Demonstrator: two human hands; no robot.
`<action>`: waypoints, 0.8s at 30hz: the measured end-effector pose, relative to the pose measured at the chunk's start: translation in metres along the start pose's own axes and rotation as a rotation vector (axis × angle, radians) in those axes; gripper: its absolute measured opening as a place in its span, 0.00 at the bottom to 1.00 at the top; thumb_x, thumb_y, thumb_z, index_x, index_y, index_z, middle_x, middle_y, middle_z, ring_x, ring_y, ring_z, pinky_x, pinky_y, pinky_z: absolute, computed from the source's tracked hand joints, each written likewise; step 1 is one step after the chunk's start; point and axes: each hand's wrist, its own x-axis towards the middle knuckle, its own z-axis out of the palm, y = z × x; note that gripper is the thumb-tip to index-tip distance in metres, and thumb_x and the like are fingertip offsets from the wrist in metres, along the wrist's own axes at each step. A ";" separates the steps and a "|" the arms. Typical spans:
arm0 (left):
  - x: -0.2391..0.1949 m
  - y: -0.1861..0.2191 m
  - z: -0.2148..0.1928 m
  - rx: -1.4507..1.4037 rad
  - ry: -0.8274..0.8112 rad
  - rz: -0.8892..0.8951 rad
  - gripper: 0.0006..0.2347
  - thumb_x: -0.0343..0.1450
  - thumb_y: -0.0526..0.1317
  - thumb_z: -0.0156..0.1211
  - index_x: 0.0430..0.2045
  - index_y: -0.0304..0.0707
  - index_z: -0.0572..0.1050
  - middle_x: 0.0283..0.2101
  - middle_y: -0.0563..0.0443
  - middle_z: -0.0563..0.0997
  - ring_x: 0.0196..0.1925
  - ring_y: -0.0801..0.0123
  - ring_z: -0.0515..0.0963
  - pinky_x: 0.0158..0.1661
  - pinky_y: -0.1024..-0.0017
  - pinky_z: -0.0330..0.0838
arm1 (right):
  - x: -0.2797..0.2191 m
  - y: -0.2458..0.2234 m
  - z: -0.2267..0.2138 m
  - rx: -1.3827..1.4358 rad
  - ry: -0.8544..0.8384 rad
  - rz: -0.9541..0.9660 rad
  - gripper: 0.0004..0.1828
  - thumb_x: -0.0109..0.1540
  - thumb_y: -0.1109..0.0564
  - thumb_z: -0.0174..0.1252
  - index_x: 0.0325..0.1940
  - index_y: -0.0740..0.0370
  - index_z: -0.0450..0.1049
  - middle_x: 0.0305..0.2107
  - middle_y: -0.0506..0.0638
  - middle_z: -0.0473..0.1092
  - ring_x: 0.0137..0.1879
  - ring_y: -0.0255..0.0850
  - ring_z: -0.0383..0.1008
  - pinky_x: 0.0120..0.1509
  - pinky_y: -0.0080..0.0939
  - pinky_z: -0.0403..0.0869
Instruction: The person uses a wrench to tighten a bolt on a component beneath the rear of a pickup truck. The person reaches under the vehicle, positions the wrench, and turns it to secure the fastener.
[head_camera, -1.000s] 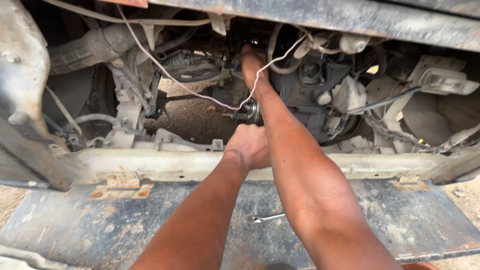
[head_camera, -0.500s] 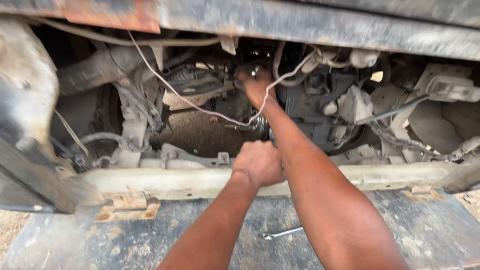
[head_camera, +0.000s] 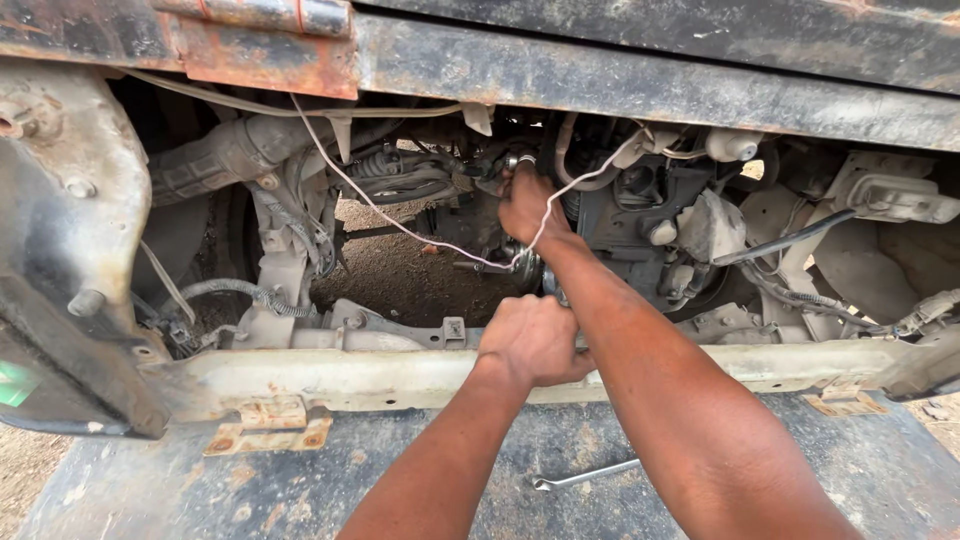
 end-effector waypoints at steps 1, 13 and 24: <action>0.000 -0.001 0.000 -0.005 0.003 0.004 0.23 0.66 0.61 0.57 0.26 0.39 0.84 0.32 0.40 0.85 0.36 0.52 0.86 0.41 0.57 0.79 | 0.001 -0.004 0.000 -0.008 0.003 -0.008 0.12 0.58 0.66 0.50 0.46 0.70 0.68 0.37 0.61 0.77 0.50 0.58 0.79 0.56 0.53 0.73; 0.004 -0.006 -0.002 -0.034 -0.015 0.027 0.19 0.66 0.57 0.58 0.26 0.39 0.84 0.31 0.40 0.85 0.35 0.52 0.86 0.40 0.57 0.80 | 0.039 -0.028 -0.006 -0.167 -0.170 0.125 0.25 0.60 0.63 0.54 0.61 0.69 0.63 0.53 0.73 0.69 0.62 0.66 0.70 0.66 0.56 0.69; 0.012 -0.011 0.004 -0.028 -0.023 0.033 0.18 0.63 0.54 0.60 0.29 0.38 0.84 0.35 0.41 0.85 0.38 0.52 0.86 0.42 0.58 0.80 | 0.105 0.004 0.024 -0.260 -0.182 0.199 0.29 0.63 0.50 0.54 0.67 0.63 0.65 0.62 0.66 0.66 0.67 0.61 0.67 0.68 0.55 0.68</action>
